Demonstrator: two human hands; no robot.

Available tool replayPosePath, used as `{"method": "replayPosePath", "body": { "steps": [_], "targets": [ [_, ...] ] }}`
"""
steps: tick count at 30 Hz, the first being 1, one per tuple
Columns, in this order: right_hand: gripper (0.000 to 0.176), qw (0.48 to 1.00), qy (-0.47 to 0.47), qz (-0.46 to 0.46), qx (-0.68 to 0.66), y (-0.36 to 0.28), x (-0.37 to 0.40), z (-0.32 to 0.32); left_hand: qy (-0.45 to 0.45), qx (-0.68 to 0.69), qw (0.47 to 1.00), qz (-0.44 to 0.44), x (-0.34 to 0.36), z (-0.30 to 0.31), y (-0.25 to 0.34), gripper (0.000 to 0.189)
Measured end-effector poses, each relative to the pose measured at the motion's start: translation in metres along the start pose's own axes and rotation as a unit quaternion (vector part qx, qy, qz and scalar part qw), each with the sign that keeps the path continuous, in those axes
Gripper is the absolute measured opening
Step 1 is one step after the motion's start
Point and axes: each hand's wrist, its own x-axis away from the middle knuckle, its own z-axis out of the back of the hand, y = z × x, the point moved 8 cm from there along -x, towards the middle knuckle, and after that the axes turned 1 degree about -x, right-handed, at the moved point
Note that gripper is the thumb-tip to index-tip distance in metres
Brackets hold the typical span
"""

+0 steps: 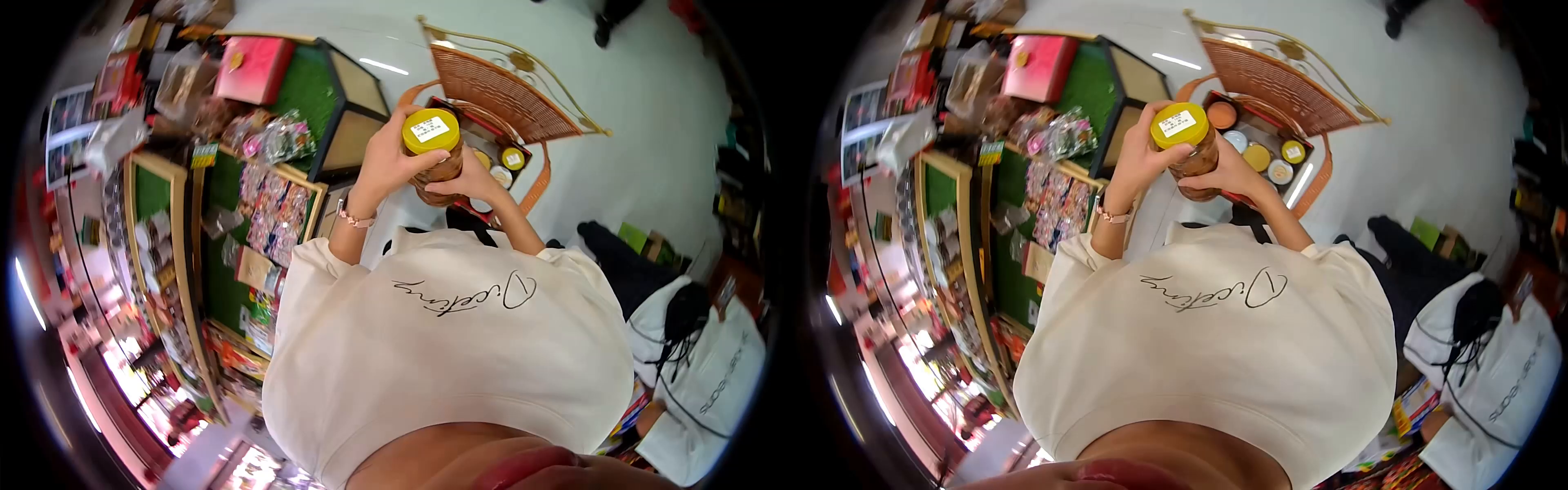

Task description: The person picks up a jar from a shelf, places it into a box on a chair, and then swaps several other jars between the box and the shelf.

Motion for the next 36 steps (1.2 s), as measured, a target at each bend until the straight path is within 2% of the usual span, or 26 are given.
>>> {"method": "replayPosePath", "body": {
  "steps": [2, 3, 4, 6, 9, 10, 13, 14, 17, 22, 25, 28, 31, 32, 34, 36],
  "targets": [
    [0.086, 0.996, -0.072, -0.033, 0.039, 0.006, -0.006, -0.03, 0.026, 0.133, 0.99, 0.038, 0.03, 0.025, -0.012, 0.064],
    [0.087, 0.991, -0.108, -0.049, 0.061, 0.009, -0.009, -0.047, 0.041, 0.163, 0.985, 0.042, 0.046, 0.038, -0.013, 0.063],
    [0.09, 0.987, -0.142, -0.072, 0.01, -0.009, -0.008, -0.073, 0.058, 0.194, 0.978, 0.044, 0.064, 0.051, -0.013, 0.063],
    [0.09, 0.974, -0.208, -0.076, 0.038, -0.004, -0.004, -0.114, 0.081, 0.263, 0.961, 0.039, 0.107, 0.074, -0.016, 0.064],
    [0.092, 0.952, -0.287, -0.103, 0.039, 0.007, 0.015, -0.185, 0.136, 0.293, 0.946, -0.007, 0.177, 0.107, -0.018, 0.067],
    [0.093, 0.948, -0.301, -0.099, 0.038, 0.008, 0.022, -0.211, 0.156, 0.308, 0.938, 0.021, 0.205, 0.115, -0.029, 0.073],
    [0.095, 0.929, -0.347, -0.082, 0.099, 0.027, 0.046, -0.277, 0.259, 0.352, 0.899, -0.027, 0.288, 0.131, -0.048, 0.077],
    [0.095, 0.918, -0.368, -0.111, 0.094, 0.035, 0.059, -0.3, 0.283, 0.359, 0.889, -0.015, 0.318, 0.136, -0.053, 0.076],
    [0.093, 0.896, -0.412, -0.143, 0.087, 0.069, 0.092, -0.352, 0.358, 0.328, 0.873, 0.036, 0.396, 0.139, -0.067, 0.077],
    [0.088, 0.861, -0.472, -0.169, 0.087, 0.092, 0.143, -0.432, 0.448, 0.302, 0.839, 0.063, 0.502, 0.148, -0.075, 0.066],
    [0.089, 0.846, -0.501, -0.155, 0.101, 0.108, 0.167, -0.48, 0.489, 0.302, 0.816, 0.061, 0.559, 0.157, -0.083, 0.065],
    [0.09, 0.825, -0.536, -0.146, 0.102, 0.135, 0.189, -0.522, 0.518, 0.284, 0.805, 0.055, 0.61, 0.169, -0.085, 0.069],
    [0.09, 0.804, -0.572, -0.159, 0.023, 0.137, 0.211, -0.567, 0.535, 0.27, 0.798, 0.055, 0.654, 0.185, -0.065, 0.073],
    [0.087, 0.785, -0.583, -0.209, -0.008, 0.138, 0.222, -0.579, 0.557, 0.274, 0.783, 0.041, 0.668, 0.188, -0.058, 0.077],
    [0.085, 0.786, -0.591, -0.181, -0.031, 0.135, 0.233, -0.605, 0.6, 0.274, 0.751, 0.009, 0.695, 0.194, -0.049, 0.085],
    [0.085, 0.776, -0.605, -0.171, -0.052, 0.134, 0.243, -0.631, 0.652, 0.217, 0.726, 0.009, 0.724, 0.194, -0.042, 0.091]
  ]
}}
